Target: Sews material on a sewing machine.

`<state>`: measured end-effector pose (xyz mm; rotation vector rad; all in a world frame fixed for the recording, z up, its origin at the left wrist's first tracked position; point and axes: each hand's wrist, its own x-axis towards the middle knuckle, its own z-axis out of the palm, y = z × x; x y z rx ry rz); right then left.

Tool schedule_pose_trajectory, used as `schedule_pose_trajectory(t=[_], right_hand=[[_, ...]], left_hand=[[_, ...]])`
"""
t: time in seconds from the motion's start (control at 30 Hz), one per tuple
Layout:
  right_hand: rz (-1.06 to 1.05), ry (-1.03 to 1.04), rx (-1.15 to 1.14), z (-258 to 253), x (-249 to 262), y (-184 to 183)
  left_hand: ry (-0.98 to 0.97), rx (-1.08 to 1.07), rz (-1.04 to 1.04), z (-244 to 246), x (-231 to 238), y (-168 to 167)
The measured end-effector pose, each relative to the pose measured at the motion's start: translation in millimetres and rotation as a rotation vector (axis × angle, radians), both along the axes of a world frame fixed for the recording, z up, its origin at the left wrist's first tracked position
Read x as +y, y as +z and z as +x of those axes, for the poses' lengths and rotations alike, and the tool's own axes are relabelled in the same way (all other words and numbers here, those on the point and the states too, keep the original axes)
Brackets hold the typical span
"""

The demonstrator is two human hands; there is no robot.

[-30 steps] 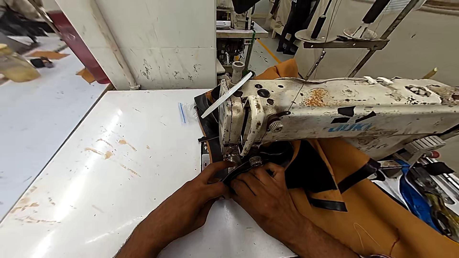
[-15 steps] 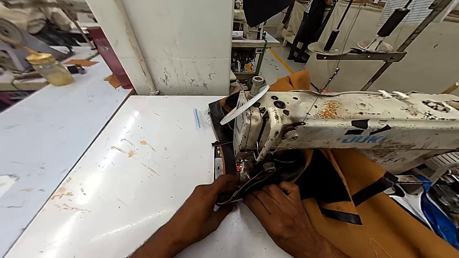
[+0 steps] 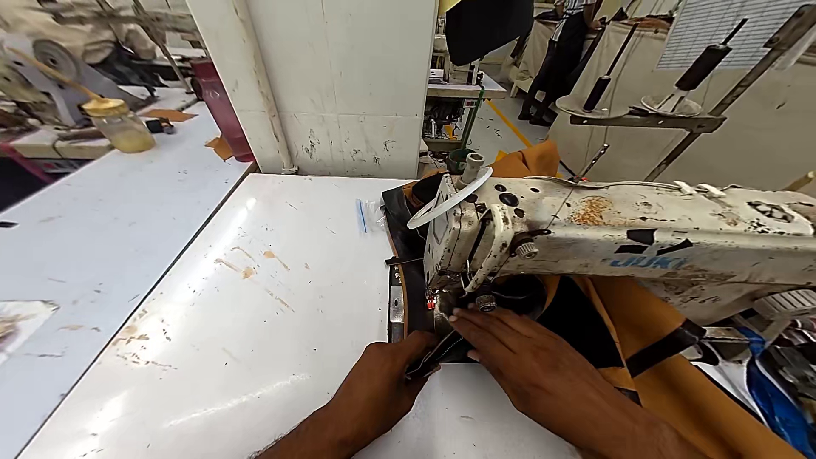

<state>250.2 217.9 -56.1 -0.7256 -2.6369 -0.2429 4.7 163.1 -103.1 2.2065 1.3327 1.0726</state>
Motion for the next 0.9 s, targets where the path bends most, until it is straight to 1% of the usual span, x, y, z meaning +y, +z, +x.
schedule_pose_trajectory(t=[0.07,0.13,0.23,0.27,0.33,0.43,0.53,0.63,0.77,0.9], right_hand=[[-0.026,0.004,-0.090,0.6,5.0,1.8],[-0.055,0.018,-0.120,-0.4,3.1,8.5],[-0.063,0.123,-0.166,-3.4,-12.2,11.3],[-0.048,0.152,-0.175,-4.0,-18.8,7.2],[0.001,0.198,-0.172,-3.4,-29.0,-7.6],[0.029,0.236,-0.136,0.7,-30.1,-23.0],[-0.034,0.259,-0.108,2.7,-28.1,-26.4],[-0.077,0.263,-0.096,3.3,-28.0,-28.1],[-0.098,0.248,-0.098,3.1,-29.5,-27.6],[-0.132,0.228,-0.046,3.9,-24.0,-23.8]], left_hand=[[-0.013,0.041,0.042,1.5,-2.6,-0.1],[-0.063,0.087,0.077,1.5,-6.0,-0.4],[-0.184,0.234,0.143,-3.9,-12.9,-3.3],[-0.240,0.295,0.159,-7.7,-15.9,-3.6],[-0.353,0.384,0.125,-17.9,-24.6,-1.0],[-0.431,0.405,0.070,-33.5,-37.5,-0.6],[-0.429,0.415,0.149,-41.5,-43.4,-5.4],[-0.372,0.380,0.227,-38.7,-40.7,-8.7],[-0.288,0.348,0.258,-28.4,-29.0,-10.6],[-0.239,0.381,0.268,-18.5,-23.4,-9.5]])
